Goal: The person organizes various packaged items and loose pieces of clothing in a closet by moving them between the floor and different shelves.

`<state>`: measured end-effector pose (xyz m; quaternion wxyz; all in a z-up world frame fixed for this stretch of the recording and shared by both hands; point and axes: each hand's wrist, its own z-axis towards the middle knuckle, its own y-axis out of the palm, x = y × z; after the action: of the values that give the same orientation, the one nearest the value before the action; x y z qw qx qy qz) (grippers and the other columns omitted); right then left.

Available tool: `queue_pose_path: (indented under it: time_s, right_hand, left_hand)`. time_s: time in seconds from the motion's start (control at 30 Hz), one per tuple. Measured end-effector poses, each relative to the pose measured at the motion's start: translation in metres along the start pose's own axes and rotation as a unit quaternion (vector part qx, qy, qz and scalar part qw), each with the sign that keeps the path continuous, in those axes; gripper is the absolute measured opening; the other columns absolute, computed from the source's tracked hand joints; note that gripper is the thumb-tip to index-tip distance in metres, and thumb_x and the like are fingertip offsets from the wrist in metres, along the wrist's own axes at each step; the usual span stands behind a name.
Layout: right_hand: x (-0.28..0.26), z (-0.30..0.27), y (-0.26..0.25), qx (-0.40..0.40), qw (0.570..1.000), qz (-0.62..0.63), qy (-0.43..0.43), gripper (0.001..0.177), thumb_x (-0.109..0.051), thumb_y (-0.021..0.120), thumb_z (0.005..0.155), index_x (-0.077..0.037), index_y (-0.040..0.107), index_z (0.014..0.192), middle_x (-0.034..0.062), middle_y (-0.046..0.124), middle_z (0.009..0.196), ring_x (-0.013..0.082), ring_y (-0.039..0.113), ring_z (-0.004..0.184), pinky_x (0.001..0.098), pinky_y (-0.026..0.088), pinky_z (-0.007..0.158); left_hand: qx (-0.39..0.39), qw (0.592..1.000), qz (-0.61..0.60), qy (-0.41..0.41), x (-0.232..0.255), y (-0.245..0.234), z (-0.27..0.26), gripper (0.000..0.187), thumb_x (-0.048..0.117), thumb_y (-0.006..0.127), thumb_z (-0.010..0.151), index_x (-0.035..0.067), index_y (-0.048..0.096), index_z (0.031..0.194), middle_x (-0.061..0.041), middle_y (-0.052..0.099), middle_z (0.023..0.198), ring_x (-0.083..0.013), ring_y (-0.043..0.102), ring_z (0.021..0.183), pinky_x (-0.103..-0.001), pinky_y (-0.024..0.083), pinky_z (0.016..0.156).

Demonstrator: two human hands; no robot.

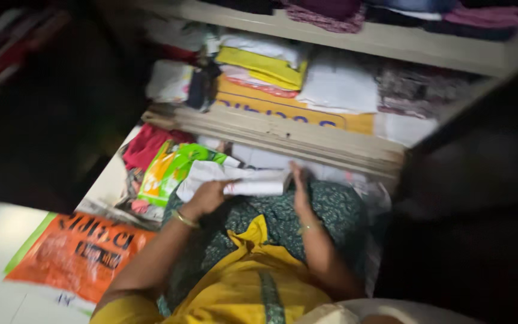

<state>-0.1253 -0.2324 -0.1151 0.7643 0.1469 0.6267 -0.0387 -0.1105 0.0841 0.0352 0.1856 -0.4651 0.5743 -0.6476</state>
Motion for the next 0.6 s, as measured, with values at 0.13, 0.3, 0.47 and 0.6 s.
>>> queue_pose_path:
  time_s: [0.13, 0.3, 0.47, 0.6]
  right_hand:
    - [-0.030, -0.018, 0.021, -0.020, 0.995, 0.094, -0.035, 0.069, -0.034, 0.056, 0.101, -0.011, 0.025, 0.159, 0.0039, 0.028, 0.164, 0.0198, 0.024, 0.152, 0.0387, 0.017, 0.123]
    - [-0.056, -0.038, 0.095, -0.235, 0.965, 0.102, 0.063, 0.072, -0.021, 0.068, 0.092, -0.008, 0.034, 0.154, 0.0080, 0.046, 0.153, 0.0218, 0.041, 0.142, 0.0398, 0.029, 0.118]
    - [-0.096, -0.055, 0.170, -0.369, 0.912, 0.111, 0.140, 0.065, -0.015, 0.077, 0.088, -0.001, 0.048, 0.145, 0.0086, 0.065, 0.131, 0.0195, 0.062, 0.120, 0.0378, 0.050, 0.105]
    - [-0.109, -0.088, 0.233, -0.500, 0.854, 0.033, 0.138, 0.066, -0.019, 0.078, 0.090, -0.001, 0.048, 0.146, 0.0084, 0.064, 0.134, 0.0144, 0.060, 0.122, 0.0348, 0.048, 0.108]
  left_hand:
    - [0.061, 0.922, -0.379, -0.048, -0.032, -0.037, -0.025, 0.039, 0.029, 0.076, 0.094, 0.001, 0.074, 0.121, -0.014, 0.076, 0.094, -0.0242, 0.068, 0.083, -0.041, 0.053, 0.075]
    - [0.178, 0.646, -0.726, -0.153, -0.040, -0.058, -0.101, 0.049, 0.029, 0.073, 0.094, 0.002, 0.061, 0.133, -0.011, 0.074, 0.120, -0.0208, 0.072, 0.106, -0.040, 0.057, 0.094]
    - [0.266, 0.350, -0.890, -0.124, -0.038, -0.021, -0.219, 0.049, 0.027, 0.064, 0.095, 0.003, 0.056, 0.137, -0.018, 0.068, 0.131, -0.0326, 0.065, 0.120, -0.052, 0.052, 0.103]
    - [0.375, 0.304, -0.868, -0.116, -0.036, 0.036, -0.314, 0.052, 0.027, 0.055, 0.097, 0.004, 0.050, 0.144, -0.017, 0.064, 0.136, -0.0359, 0.061, 0.124, -0.055, 0.046, 0.106]
